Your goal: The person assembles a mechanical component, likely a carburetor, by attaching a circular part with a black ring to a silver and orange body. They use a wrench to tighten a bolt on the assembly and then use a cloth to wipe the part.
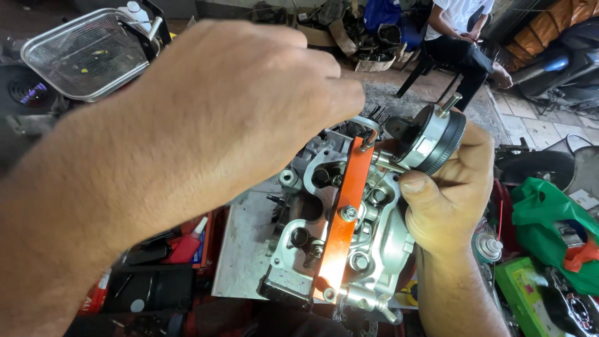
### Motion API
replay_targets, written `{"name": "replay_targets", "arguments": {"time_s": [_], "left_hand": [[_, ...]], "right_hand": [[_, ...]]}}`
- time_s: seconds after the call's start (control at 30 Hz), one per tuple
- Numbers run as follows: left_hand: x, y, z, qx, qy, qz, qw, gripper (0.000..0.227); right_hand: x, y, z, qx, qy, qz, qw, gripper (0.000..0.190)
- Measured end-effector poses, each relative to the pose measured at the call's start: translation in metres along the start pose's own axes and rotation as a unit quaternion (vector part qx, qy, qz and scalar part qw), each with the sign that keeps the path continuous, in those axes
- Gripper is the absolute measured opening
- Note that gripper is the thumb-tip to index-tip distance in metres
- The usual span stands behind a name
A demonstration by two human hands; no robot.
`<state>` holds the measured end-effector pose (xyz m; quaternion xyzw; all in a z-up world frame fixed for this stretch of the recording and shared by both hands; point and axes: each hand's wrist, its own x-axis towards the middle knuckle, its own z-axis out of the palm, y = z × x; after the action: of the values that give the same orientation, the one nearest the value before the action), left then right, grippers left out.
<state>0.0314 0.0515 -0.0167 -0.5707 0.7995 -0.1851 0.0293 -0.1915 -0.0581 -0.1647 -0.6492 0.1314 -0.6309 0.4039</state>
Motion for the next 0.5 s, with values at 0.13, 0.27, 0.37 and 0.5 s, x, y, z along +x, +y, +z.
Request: {"name": "replay_targets", "arguments": {"time_s": [0.13,0.27,0.37,0.5], "left_hand": [[-0.004,-0.004,0.031,0.012,0.232,0.056,0.971,0.019],[0.004,-0.011,0.067,-0.097,0.327,0.088,0.936,0.029],[0.008,-0.009,0.082,-0.017,0.433,0.081,0.898,0.029],[0.02,-0.007,0.079,-0.033,0.501,0.086,0.861,0.043]], "right_hand": [[0.0,-0.002,0.0,-0.011,0.004,0.004,1.0,0.072],[-0.001,-0.004,0.002,-0.024,-0.011,-0.008,1.0,0.071],[-0.003,-0.004,0.002,-0.049,-0.005,-0.001,0.999,0.075],[-0.006,-0.006,0.003,-0.047,-0.003,-0.001,0.999,0.073]]}}
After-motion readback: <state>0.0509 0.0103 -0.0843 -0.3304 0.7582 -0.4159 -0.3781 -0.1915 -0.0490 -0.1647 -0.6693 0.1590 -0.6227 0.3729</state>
